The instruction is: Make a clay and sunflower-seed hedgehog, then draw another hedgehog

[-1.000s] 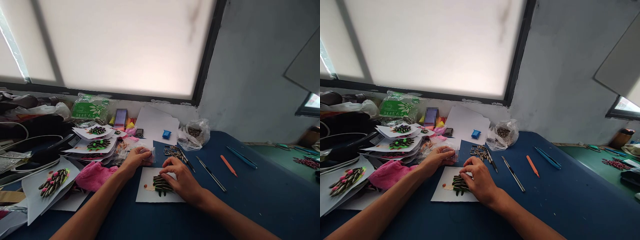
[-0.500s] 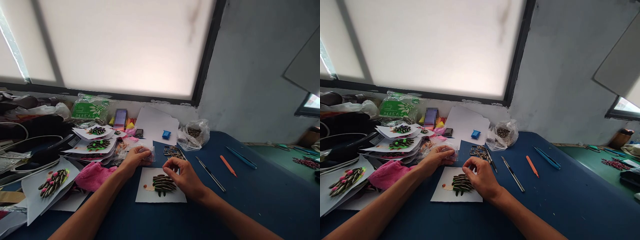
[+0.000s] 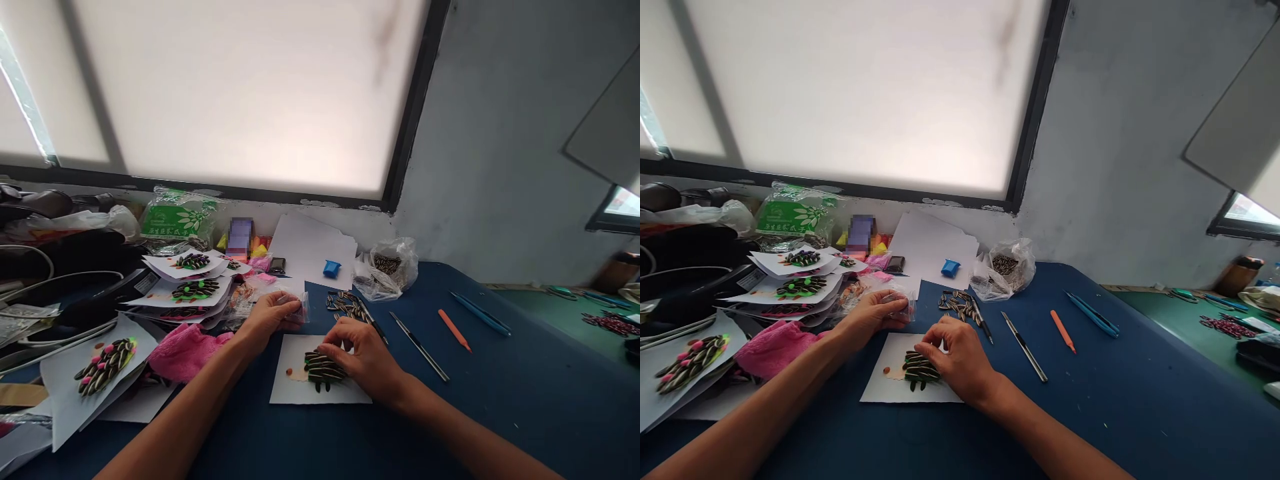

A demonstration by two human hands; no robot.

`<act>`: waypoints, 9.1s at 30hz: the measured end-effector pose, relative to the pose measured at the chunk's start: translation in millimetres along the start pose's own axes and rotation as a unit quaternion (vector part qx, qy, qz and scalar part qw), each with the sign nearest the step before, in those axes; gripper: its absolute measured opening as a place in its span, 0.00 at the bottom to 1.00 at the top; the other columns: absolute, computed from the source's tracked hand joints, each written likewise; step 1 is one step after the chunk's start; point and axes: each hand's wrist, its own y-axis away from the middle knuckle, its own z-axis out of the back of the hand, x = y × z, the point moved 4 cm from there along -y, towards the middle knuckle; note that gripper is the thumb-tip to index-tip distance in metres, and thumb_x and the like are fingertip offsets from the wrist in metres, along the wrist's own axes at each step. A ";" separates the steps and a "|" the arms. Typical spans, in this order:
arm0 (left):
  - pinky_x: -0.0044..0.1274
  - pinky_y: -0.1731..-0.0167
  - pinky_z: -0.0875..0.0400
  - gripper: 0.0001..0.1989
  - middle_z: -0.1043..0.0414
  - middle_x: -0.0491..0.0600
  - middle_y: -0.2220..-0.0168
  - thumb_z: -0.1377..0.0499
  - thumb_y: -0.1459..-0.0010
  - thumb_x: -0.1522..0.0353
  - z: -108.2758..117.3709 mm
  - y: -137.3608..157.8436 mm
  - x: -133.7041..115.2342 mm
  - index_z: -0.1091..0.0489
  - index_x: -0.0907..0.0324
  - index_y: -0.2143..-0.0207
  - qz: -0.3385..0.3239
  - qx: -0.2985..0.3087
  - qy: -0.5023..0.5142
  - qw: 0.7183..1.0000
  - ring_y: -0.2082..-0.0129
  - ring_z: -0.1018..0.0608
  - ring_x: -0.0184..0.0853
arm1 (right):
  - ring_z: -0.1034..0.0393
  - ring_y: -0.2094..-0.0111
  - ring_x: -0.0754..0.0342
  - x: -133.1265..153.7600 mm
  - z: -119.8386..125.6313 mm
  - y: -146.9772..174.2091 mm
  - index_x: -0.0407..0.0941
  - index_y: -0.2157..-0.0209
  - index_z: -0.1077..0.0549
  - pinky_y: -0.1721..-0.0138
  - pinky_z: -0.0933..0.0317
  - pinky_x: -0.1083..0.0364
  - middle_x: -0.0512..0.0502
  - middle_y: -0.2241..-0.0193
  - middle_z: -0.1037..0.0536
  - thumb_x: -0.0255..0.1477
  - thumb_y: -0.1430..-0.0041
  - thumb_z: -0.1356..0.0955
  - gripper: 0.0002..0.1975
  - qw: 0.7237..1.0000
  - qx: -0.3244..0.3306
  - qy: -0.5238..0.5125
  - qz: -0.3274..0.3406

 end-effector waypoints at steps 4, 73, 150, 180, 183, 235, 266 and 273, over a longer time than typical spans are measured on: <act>0.22 0.76 0.26 0.18 0.22 0.50 0.73 0.28 0.61 0.63 -0.4 -0.5 1.2 0.32 0.62 0.73 0.002 0.001 -0.001 1.000 0.78 0.22 0.32 | 0.35 0.70 0.56 -1.6 -6.6 0.6 0.44 0.69 0.20 0.68 0.41 0.57 0.47 0.71 0.28 0.27 0.39 0.33 0.09 1.000 0.018 0.018 0.009; 0.23 0.71 0.26 0.20 0.26 0.47 0.74 0.31 0.57 0.55 -44.2 22.5 -15.7 0.26 0.62 0.72 -0.021 0.139 -0.058 0.988 0.76 0.23 0.31 | 0.35 0.72 0.56 -8.9 13.3 -5.6 0.42 0.68 0.29 0.71 0.39 0.58 0.49 0.73 0.27 0.33 0.38 0.36 0.10 0.988 -0.051 -0.137 -0.048; 0.20 0.80 0.28 0.09 0.27 0.45 0.74 0.38 0.46 0.69 2.8 4.2 -8.5 0.33 0.62 0.64 0.003 -0.090 -0.110 0.990 0.81 0.23 0.29 | 0.34 0.78 0.60 -4.0 24.3 -8.5 0.40 0.69 0.27 0.74 0.39 0.58 0.49 0.76 0.25 0.33 0.43 0.33 0.09 0.956 -0.003 -0.281 -0.089; 0.20 0.83 0.43 0.14 0.38 0.39 0.83 0.45 0.52 0.58 11.4 1.1 -10.9 0.36 0.58 0.80 -0.095 -0.097 -0.366 0.921 0.86 0.30 0.30 | 0.28 0.71 0.57 -1.1 19.0 -3.6 0.41 0.67 0.26 0.70 0.32 0.57 0.47 0.68 0.23 0.29 0.46 0.31 0.06 0.965 0.092 -0.234 -0.078; 0.19 0.85 0.44 0.14 0.39 0.39 0.84 0.45 0.53 0.57 12.1 0.0 -9.2 0.37 0.58 0.80 -0.092 -0.095 -0.358 0.924 0.86 0.31 0.29 | 0.30 0.76 0.59 -1.6 18.2 -3.9 0.40 0.69 0.26 0.73 0.33 0.58 0.47 0.71 0.22 0.33 0.46 0.30 0.09 0.960 0.086 -0.251 -0.092; 0.17 0.86 0.44 0.19 0.35 0.39 0.85 0.42 0.56 0.53 -2.4 11.5 -23.4 0.31 0.60 0.73 -0.089 -0.074 -0.239 0.964 0.87 0.36 0.24 | 0.37 0.74 0.60 10.2 20.3 2.0 0.40 0.66 0.23 0.73 0.42 0.61 0.50 0.74 0.27 0.23 0.44 0.32 0.05 0.991 0.109 -0.068 -0.037; 0.16 0.89 0.44 0.17 0.30 0.44 0.77 0.41 0.58 0.56 -6.0 10.4 -22.2 0.31 0.62 0.76 -0.088 -0.068 -0.223 0.968 0.87 0.32 0.24 | 0.31 0.68 0.57 9.7 7.1 4.8 0.45 0.65 0.20 0.67 0.39 0.59 0.48 0.66 0.25 0.23 0.44 0.29 0.06 0.988 0.113 0.099 0.020; 0.16 0.90 0.44 0.15 0.32 0.42 0.79 0.41 0.57 0.57 -7.1 11.1 -23.2 0.32 0.61 0.76 -0.086 -0.062 -0.224 0.969 0.88 0.32 0.24 | 0.32 0.68 0.57 7.0 4.5 5.0 0.43 0.70 0.23 0.66 0.39 0.58 0.49 0.69 0.25 0.23 0.45 0.29 0.02 0.990 0.093 0.103 0.037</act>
